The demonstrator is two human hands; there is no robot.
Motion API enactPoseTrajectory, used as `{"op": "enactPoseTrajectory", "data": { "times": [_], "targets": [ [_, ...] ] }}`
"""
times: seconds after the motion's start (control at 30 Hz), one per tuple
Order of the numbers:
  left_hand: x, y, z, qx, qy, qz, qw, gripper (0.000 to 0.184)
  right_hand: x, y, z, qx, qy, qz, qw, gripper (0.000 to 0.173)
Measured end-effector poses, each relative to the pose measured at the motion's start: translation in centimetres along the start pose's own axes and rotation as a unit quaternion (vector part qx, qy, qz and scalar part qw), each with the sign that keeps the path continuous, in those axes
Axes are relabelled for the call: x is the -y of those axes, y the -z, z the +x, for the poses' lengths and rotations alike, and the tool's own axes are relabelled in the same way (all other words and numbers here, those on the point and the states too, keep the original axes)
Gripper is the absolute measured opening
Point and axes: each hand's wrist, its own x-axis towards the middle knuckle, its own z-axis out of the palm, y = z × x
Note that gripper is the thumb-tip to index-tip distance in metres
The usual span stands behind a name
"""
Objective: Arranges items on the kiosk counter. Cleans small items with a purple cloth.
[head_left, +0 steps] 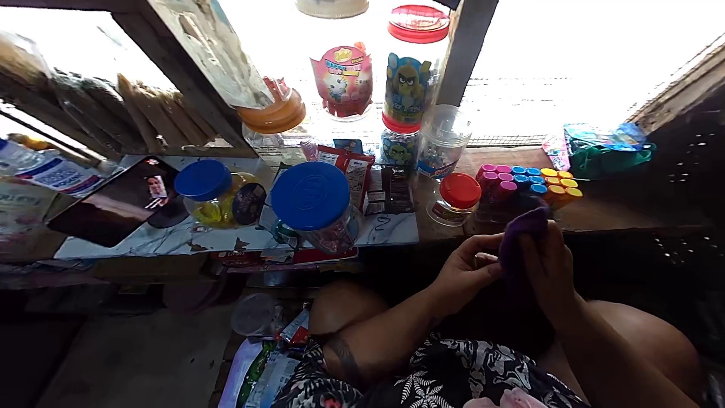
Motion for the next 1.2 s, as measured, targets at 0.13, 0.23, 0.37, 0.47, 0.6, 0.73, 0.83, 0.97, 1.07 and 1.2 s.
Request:
{"op": "enactPoseTrajectory", "data": {
  "times": [0.13, 0.23, 0.37, 0.47, 0.6, 0.73, 0.83, 0.97, 1.07, 1.2],
  "targets": [
    [-0.9, -0.2, 0.1, -0.023, 0.016, 0.055, 0.998, 0.041, 0.7, 0.3, -0.1, -0.013, -0.045, 0.054, 0.997, 0.038],
    [-1.8, -0.4, 0.2, -0.038, 0.032, 0.095, 0.994, 0.038, 1.1, 0.3, -0.3, -0.02, -0.106, 0.142, 0.984, 0.034],
    [-2.1, 0.4, 0.5, -0.025, 0.0, 0.183, 0.983, 0.038, 0.6, 0.6, -0.4, 0.056, -0.159, 0.286, 0.943, 0.029],
    [-2.5, 0.4, 0.3, -0.028, -0.023, 0.244, 0.969, 0.036, 1.1, 0.7, -0.4, 0.095, -0.2, 0.298, 0.928, 0.024],
    [-1.8, 0.6, 0.2, -0.025, -0.097, 0.276, 0.956, 0.028, 2.0, 0.2, -0.3, 0.088, -0.211, 0.308, 0.923, 0.016],
    [-1.9, 1.2, 0.2, 0.013, -0.153, 0.379, 0.913, 0.032, 2.2, -0.3, -0.3, 0.065, -0.211, 0.305, 0.926, 0.018],
    [-2.0, 1.4, 0.2, 0.028, -0.173, 0.411, 0.894, 0.034, 2.2, -0.1, -0.4, 0.07, -0.234, 0.323, 0.914, 0.019],
    [-2.0, 1.1, 0.1, 0.006, -0.165, 0.439, 0.883, 0.034, 2.1, 0.5, -0.4, 0.112, -0.252, 0.354, 0.894, 0.027],
    [-1.8, 1.2, 0.1, 0.007, -0.156, 0.451, 0.879, 0.034, 1.9, 0.6, -0.2, 0.121, -0.25, 0.336, 0.9, 0.027],
    [-1.9, 1.1, 0.1, 0.019, -0.15, 0.474, 0.867, 0.033, 2.6, -0.1, -0.2, 0.061, -0.264, 0.306, 0.913, 0.019]
  ]
}}
